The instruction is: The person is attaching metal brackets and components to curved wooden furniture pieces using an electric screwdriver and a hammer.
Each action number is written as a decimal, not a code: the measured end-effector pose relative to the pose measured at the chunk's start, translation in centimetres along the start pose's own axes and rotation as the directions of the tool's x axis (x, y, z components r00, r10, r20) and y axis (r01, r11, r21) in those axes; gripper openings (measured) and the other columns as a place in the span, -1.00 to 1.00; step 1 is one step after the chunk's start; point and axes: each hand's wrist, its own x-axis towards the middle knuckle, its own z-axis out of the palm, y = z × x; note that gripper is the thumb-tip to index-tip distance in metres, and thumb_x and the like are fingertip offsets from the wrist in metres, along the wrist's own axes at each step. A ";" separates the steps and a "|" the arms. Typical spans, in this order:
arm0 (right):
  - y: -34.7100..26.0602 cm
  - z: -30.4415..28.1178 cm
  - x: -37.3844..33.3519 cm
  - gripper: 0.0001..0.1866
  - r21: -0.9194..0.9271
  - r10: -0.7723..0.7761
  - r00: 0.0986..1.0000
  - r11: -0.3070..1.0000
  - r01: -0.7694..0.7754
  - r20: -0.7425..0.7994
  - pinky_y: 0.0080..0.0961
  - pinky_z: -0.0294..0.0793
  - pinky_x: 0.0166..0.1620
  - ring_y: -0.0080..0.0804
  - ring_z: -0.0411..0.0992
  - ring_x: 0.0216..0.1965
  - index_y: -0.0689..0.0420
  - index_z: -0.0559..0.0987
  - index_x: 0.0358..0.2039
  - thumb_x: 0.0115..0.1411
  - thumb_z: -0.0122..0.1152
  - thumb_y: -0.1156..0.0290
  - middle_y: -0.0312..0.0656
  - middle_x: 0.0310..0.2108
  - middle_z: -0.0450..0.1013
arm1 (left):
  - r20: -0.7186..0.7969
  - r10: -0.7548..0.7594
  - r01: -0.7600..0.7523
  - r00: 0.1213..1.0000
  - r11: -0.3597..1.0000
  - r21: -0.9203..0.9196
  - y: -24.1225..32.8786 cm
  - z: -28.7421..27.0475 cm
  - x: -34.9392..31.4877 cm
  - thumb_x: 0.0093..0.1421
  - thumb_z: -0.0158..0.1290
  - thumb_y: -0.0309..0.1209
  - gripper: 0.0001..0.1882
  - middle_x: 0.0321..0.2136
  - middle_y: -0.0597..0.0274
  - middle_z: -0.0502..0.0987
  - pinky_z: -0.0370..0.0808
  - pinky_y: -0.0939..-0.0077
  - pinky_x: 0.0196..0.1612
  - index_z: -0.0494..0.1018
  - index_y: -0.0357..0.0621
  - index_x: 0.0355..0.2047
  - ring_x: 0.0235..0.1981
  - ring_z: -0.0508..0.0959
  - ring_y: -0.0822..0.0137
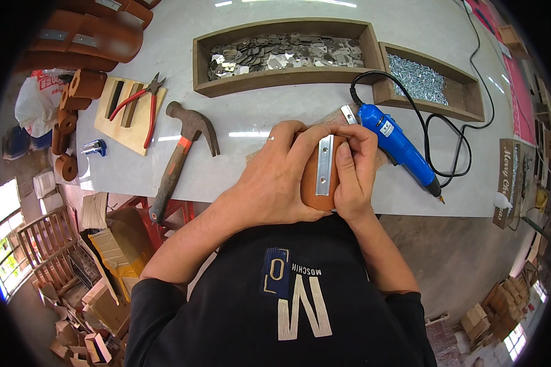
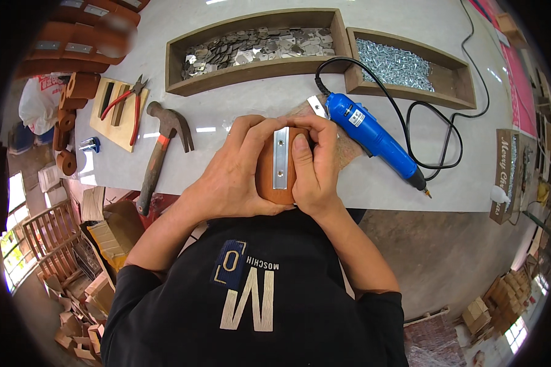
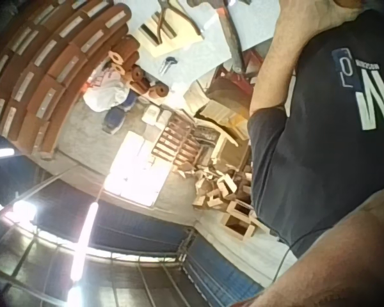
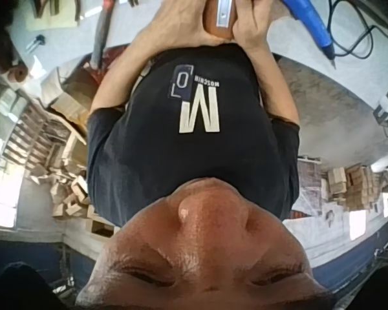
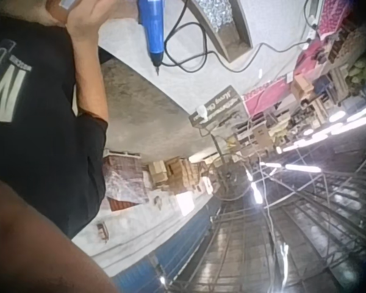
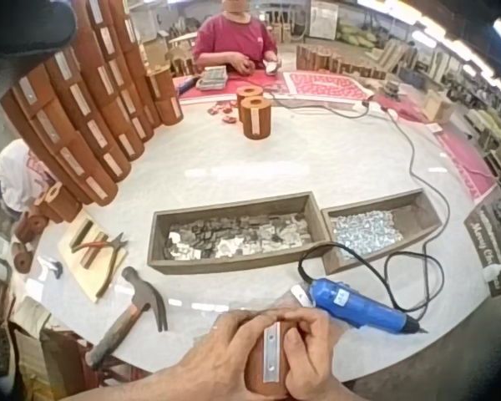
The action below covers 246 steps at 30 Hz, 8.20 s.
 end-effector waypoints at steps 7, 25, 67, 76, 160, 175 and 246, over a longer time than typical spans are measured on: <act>1.1 -1.0 0.0 -0.75 -0.143 -0.026 0.999 0.990 0.022 -0.027 -0.39 0.36 0.09 -0.35 0.39 -0.05 0.25 0.37 0.05 0.47 -0.10 0.41 -0.08 -0.07 0.42 | -0.064 0.171 -0.172 0.983 0.985 -0.021 -1.1 0.8 1.4 -0.29 0.47 -0.26 0.08 0.10 -0.13 0.33 0.44 0.01 0.14 0.18 -0.19 0.26 0.12 0.38 -0.21; -4.9 -2.3 -0.3 -0.79 -0.457 -0.217 0.971 0.877 0.149 -0.101 -0.40 0.46 -0.02 -0.20 0.42 -0.09 0.24 0.53 -0.06 0.32 0.17 0.48 -0.03 -0.08 0.41 | 0.004 0.094 -0.094 0.996 0.995 0.026 1.5 0.3 -1.0 -0.36 0.59 -0.15 0.12 -0.02 -0.06 0.33 0.42 0.20 0.08 0.21 -0.29 0.15 0.03 0.42 -0.03; -0.7 -1.9 -3.1 -0.42 -0.787 -0.033 0.889 0.451 0.421 0.457 0.04 -0.09 0.46 0.07 0.00 0.48 0.11 0.44 0.27 0.34 0.12 0.06 -0.01 0.43 0.14 | -0.150 0.153 -0.126 0.977 0.976 0.178 -0.8 -4.3 -1.3 -0.37 0.58 -0.11 0.17 0.01 -0.12 0.35 0.41 0.21 0.13 0.18 -0.30 0.19 0.06 0.44 0.00; -0.7 -2.4 -3.3 -0.53 -0.739 -0.142 0.929 0.570 0.360 0.343 -0.05 0.14 0.40 -0.05 0.27 0.34 0.28 0.57 0.04 0.17 0.32 0.29 0.01 0.20 0.43 | -0.144 0.041 -0.020 0.989 0.990 0.142 -2.1 -2.8 -1.1 -0.36 0.57 -0.09 0.18 0.00 -0.11 0.34 0.41 0.14 0.12 0.17 -0.30 0.20 0.05 0.43 -0.08; -13.6 -5.2 -0.6 -0.58 0.419 -0.050 0.928 0.900 -0.118 0.368 0.40 0.60 -0.06 -0.02 0.53 -0.22 0.05 0.32 -0.24 0.11 0.47 0.34 -0.14 -0.33 0.37 | 0.209 0.079 0.110 0.975 0.642 -0.759 5.0 -1.1 -3.2 0.36 0.16 -0.16 -0.64 -0.64 0.35 0.57 0.40 0.54 -0.49 0.53 -0.20 -0.44 -0.58 0.51 0.53; -13.1 -3.0 0.5 -0.61 0.579 0.048 0.935 0.774 -0.257 0.351 0.17 0.60 0.00 0.15 0.52 -0.07 0.06 0.34 -0.21 0.16 0.44 0.33 -0.03 -0.22 0.41 | -0.119 0.167 -0.201 0.979 0.895 -0.397 4.9 -3.2 -4.6 0.30 0.20 -0.35 -0.83 -0.57 0.15 0.57 0.51 0.33 -0.42 0.57 -0.20 -0.35 -0.49 0.64 0.17; -12.3 -2.7 -3.7 -0.67 0.629 0.027 0.940 0.736 -0.249 0.340 0.14 0.48 0.18 -0.09 0.50 -0.03 -0.02 0.44 -0.32 0.02 0.38 0.65 -0.16 -0.25 0.43 | -0.008 0.337 -0.336 0.941 0.935 -0.117 5.2 -2.6 -5.5 0.16 0.29 -0.36 -0.71 -0.66 0.20 0.36 0.40 0.25 -0.52 0.35 -0.12 -0.45 -0.59 0.48 0.17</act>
